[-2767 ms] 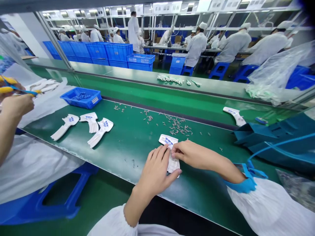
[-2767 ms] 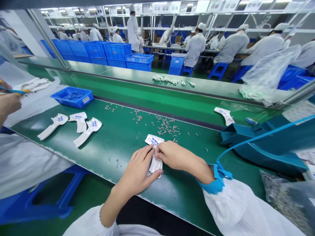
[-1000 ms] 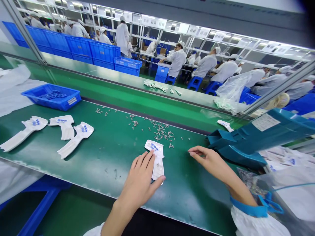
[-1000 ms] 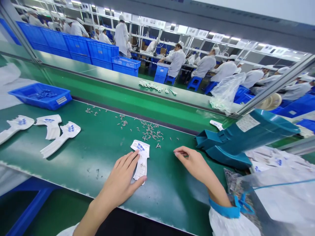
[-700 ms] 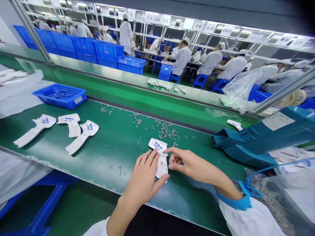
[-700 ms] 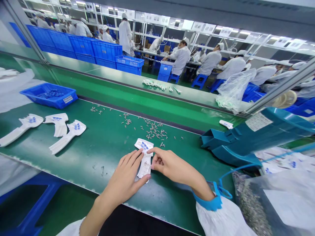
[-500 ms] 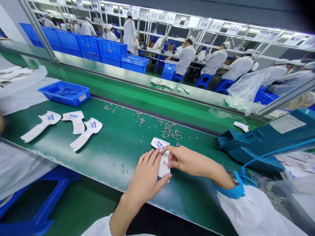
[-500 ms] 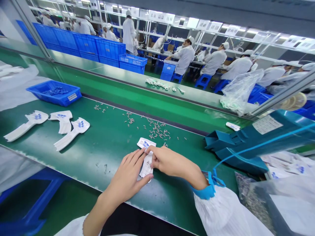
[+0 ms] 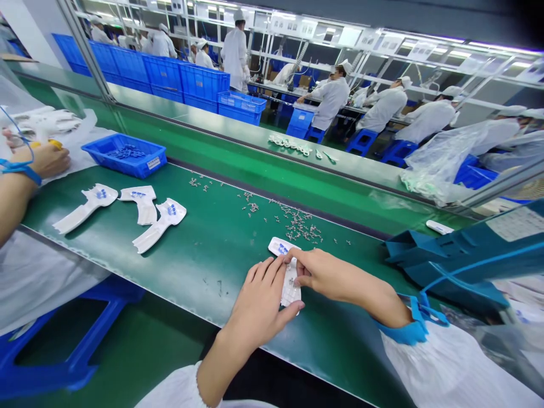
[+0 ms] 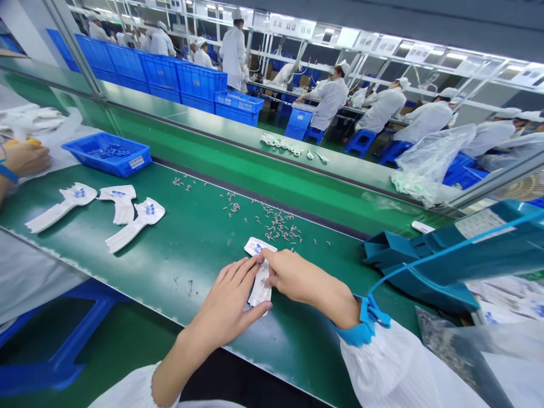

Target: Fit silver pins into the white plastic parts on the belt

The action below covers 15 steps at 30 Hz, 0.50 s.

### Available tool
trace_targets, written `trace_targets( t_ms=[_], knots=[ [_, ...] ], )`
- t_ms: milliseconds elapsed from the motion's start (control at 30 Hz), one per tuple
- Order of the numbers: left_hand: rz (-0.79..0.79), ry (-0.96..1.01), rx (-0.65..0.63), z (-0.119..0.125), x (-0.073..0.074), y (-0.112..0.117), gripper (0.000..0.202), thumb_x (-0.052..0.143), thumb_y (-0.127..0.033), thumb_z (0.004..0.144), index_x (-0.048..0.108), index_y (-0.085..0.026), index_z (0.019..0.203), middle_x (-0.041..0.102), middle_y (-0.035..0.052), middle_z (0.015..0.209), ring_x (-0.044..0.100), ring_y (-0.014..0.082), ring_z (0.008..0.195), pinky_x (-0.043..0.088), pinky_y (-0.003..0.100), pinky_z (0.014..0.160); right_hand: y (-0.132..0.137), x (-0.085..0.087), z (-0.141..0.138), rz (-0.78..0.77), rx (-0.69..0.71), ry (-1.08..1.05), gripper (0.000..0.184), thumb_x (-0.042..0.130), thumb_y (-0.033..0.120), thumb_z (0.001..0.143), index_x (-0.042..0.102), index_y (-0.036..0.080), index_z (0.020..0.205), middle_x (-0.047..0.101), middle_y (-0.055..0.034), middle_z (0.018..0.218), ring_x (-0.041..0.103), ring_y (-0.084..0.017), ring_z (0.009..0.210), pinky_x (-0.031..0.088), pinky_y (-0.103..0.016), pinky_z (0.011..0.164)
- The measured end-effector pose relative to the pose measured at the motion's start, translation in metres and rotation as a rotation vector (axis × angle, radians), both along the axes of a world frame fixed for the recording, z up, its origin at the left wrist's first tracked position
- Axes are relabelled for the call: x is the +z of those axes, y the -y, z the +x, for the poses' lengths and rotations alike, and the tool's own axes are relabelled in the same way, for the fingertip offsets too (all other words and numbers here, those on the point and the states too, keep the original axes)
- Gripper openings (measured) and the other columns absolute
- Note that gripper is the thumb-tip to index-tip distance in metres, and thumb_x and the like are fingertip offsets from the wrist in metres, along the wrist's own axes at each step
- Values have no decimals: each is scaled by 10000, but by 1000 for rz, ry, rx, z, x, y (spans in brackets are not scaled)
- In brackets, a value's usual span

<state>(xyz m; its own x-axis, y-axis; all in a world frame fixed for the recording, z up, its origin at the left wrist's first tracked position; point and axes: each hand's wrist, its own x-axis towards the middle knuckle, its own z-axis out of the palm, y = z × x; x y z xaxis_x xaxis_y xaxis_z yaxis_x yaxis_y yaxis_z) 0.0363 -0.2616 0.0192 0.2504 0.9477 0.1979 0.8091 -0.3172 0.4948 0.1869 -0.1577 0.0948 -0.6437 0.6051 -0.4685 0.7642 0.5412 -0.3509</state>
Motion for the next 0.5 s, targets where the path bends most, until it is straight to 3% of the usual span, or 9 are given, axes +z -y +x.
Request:
trace_targets(
  t_ms=[167, 300, 500],
  knots=[
    [14, -2, 16, 0, -3, 0, 687, 584, -503, 923, 373, -143, 1468, 424, 153, 1531, 413, 323, 1394, 360, 514, 1127, -4, -5, 6, -33, -77, -65, 206, 609, 231, 882, 521, 225, 1069, 679, -19, 830, 603, -205, 763, 371, -288, 613],
    [18, 4, 30, 0, -3, 0, 658, 589, -490, 921, 394, -150, 1450, 418, 162, 1533, 426, 330, 1385, 374, 519, 1112, -1, -12, 17, -155, -129, -265, 116, 595, 312, 901, 522, 231, 942, 681, 2, 751, 625, -185, 709, 440, -301, 632],
    [35, 29, 13, 0, -2, 3, 631, 603, -457, 922, 402, -148, 1435, 436, 157, 1520, 428, 315, 1385, 370, 493, 1123, 24, -36, 26, -517, -727, -628, 317, 668, 451, 851, 520, 197, 969, 666, -3, 764, 681, -165, 754, 566, -349, 787]
  ],
)
